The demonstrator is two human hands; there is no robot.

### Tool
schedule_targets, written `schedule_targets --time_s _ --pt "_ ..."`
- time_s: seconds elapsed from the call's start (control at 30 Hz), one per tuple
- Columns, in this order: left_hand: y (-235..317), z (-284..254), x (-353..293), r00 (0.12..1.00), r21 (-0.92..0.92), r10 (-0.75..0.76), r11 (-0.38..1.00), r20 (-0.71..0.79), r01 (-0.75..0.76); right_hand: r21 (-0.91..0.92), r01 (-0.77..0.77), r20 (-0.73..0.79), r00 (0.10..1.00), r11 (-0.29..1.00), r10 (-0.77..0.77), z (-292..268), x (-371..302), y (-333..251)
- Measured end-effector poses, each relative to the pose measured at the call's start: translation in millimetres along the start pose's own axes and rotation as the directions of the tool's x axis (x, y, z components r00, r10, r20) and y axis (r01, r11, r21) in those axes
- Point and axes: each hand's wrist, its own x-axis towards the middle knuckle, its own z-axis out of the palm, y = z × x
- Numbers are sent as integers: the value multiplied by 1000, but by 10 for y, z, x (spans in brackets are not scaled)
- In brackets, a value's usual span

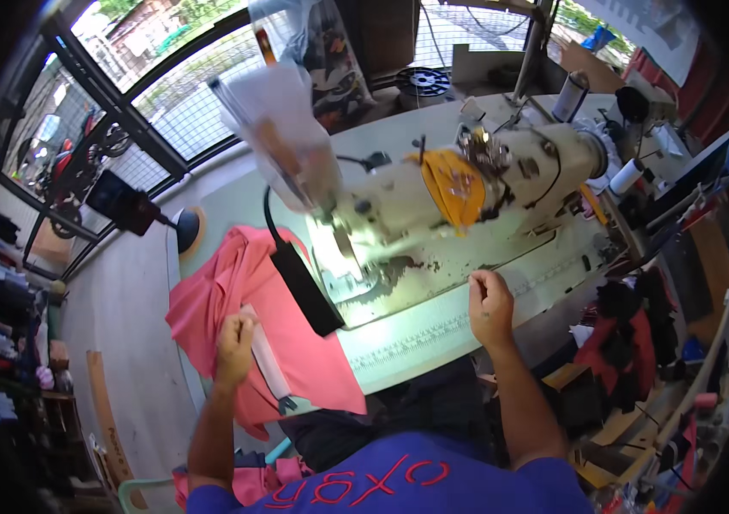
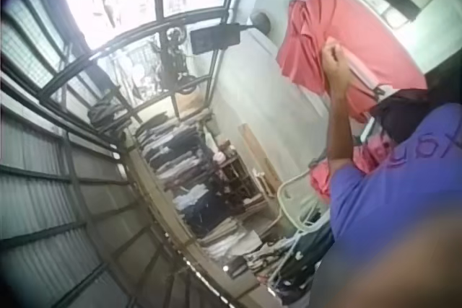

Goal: The person is using a screwdriver to adjust and repair an industrial sewing machine, testing it with a piece of pink fabric.

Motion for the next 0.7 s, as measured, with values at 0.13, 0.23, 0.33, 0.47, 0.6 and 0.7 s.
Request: schedule_targets --time_s 0.13,0.23,0.33,0.47,0.6,0.7 --pt "85 28 5 991 -54 -62 997 -115 56 113 122 -59 992 986 -116 238 25 84" --pt "505 224 -386 961 -165 -95 985 -259 53 116 235 -85 970 965 -226 43 -100 187" --pt "967 502 -624 966 1 -7 1000 -259 7 126 300 -60 954 946 -294 -31 -73 262" --pt "1466 960 -808 985 -37 -15 999 -172 9 185 333 -20 942 924 -335 -2 -54 310" --pt "1672 1557 -565 999 54 42 998 -3 -42 288 265 141 939 920 -314 -105 20 344" --pt "1595 1990 -321 997 186 75 980 24 -78 279 276 292 888 920 -355 -182 3 314"
